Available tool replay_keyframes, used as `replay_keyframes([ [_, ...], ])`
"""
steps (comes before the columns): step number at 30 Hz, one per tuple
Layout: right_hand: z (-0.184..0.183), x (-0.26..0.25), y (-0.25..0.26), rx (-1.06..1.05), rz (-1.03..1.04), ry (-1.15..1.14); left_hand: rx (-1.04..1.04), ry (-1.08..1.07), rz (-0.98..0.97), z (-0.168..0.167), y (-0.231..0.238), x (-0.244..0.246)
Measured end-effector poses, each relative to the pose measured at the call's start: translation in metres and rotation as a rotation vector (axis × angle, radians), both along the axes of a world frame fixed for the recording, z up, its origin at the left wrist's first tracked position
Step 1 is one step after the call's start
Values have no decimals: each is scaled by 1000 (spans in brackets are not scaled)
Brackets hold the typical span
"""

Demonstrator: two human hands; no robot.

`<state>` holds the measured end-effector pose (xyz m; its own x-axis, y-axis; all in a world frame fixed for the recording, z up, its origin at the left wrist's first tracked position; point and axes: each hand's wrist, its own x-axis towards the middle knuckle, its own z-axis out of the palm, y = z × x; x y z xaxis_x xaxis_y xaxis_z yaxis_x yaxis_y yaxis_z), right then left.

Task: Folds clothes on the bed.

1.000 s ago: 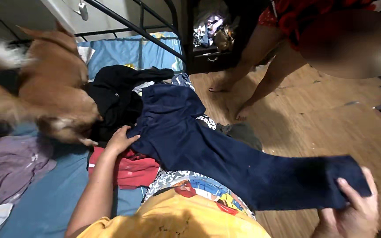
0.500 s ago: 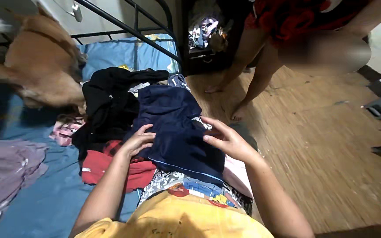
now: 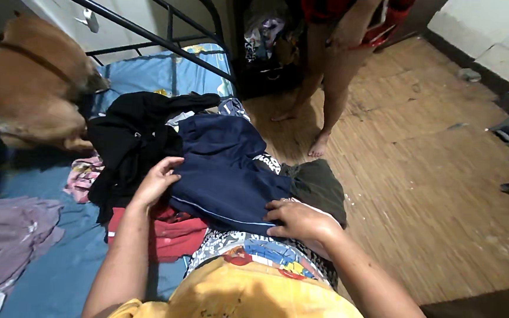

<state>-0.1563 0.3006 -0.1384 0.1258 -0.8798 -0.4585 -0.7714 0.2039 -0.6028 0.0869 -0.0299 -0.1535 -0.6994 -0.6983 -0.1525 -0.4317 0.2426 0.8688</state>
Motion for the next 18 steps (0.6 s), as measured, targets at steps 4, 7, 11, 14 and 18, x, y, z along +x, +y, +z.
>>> replay_keyframes([
  [4,-15,0,-19,90,111,-27,-465,-355,15,-20,4,-13],
  [7,-2,-29,-44,-37,2,-125,-726,-315,-58,-43,21,-45],
  [11,-4,-106,-103,-99,-432,-239,-731,-518,-144,-87,13,-63],
  [14,-62,-157,-147,-28,-903,-400,-633,-678,-169,-96,2,-64],
  [18,-133,-179,-172,230,-1091,-367,-481,-737,-227,-55,3,-83],
])
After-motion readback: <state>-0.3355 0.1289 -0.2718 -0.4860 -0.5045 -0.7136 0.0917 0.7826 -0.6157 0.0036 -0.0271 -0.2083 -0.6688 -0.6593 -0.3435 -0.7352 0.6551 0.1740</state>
